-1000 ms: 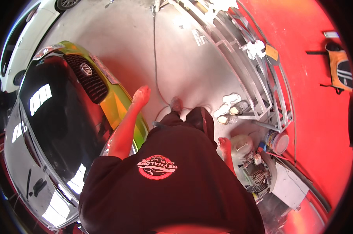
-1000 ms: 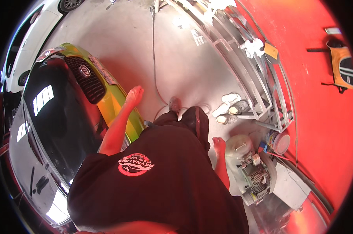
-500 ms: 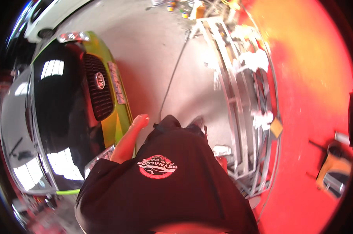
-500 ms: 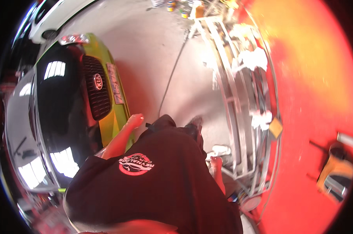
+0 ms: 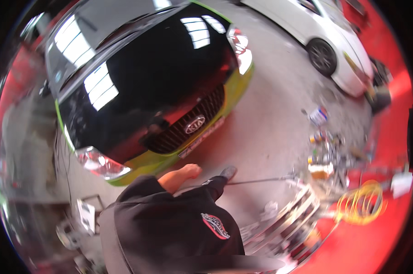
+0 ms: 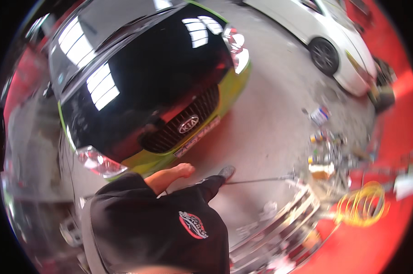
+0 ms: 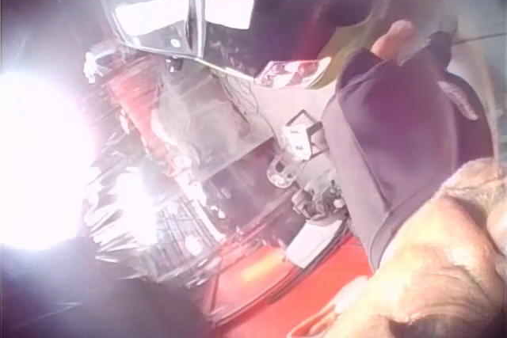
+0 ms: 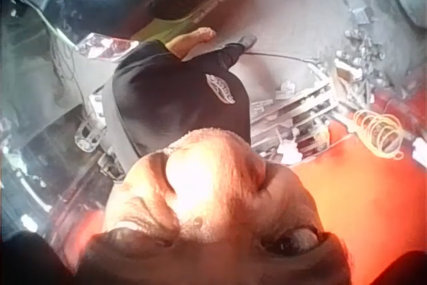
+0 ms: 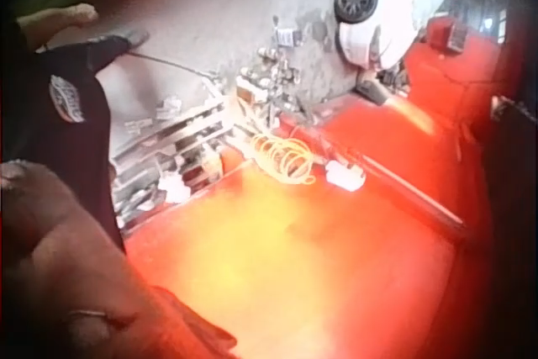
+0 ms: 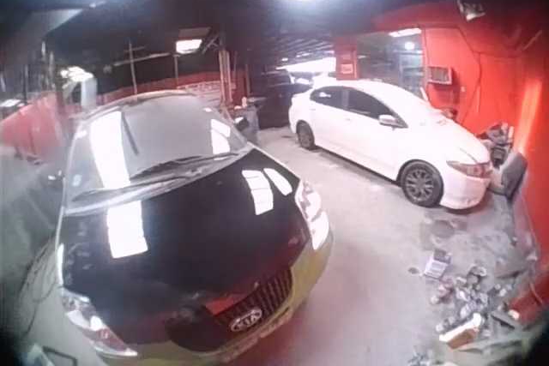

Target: The recorder is preparing a paint sprayer by filling it with liquid and cleaning the nozzle.

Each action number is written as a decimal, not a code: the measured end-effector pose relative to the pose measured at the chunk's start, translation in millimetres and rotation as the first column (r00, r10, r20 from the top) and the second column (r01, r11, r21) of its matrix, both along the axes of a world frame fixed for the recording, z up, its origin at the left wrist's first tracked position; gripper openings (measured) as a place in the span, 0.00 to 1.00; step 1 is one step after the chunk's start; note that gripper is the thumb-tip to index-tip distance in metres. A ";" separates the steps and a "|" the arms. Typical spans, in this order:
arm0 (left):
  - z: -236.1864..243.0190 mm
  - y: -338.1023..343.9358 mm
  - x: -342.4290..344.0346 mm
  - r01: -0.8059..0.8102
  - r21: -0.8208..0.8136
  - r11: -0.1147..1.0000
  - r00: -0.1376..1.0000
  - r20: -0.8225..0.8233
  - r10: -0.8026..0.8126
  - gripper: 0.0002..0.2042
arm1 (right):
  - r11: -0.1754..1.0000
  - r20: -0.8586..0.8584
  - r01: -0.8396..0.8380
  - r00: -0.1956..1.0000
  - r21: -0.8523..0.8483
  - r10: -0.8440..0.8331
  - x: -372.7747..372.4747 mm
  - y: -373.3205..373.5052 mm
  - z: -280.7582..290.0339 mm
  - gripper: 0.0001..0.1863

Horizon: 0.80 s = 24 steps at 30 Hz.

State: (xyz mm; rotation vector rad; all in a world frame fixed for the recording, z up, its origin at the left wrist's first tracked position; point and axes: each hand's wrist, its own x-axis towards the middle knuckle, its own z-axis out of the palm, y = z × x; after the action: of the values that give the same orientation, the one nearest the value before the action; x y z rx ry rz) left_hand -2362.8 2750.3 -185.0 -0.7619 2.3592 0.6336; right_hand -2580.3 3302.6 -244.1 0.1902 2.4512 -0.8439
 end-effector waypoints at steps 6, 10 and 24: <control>81.3 -45.0 -223.5 0.075 0.022 0.997 0.919 -0.390 -0.061 0.14 | 0.956 -0.167 -0.275 0.952 -0.102 0.256 -226.0 -193.8 65.1 0.09; 136.9 -69.4 -318.3 0.025 0.052 0.998 0.863 -0.505 0.004 0.15 | 0.913 -0.238 -0.376 0.912 -0.157 0.334 -325.9 -283.9 94.2 0.09; 92.7 -63.1 -615.7 -0.031 0.206 0.978 0.787 -0.598 0.151 0.10 | 0.861 -0.275 -0.493 0.851 -0.123 0.448 -664.2 -376.9 99.6 0.10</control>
State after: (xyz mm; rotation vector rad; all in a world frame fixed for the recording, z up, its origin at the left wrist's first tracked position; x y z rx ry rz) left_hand -2978.5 2687.2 -92.4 -0.6521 2.7883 1.2912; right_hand -3244.4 2925.7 -144.5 -0.6005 2.4449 -0.9015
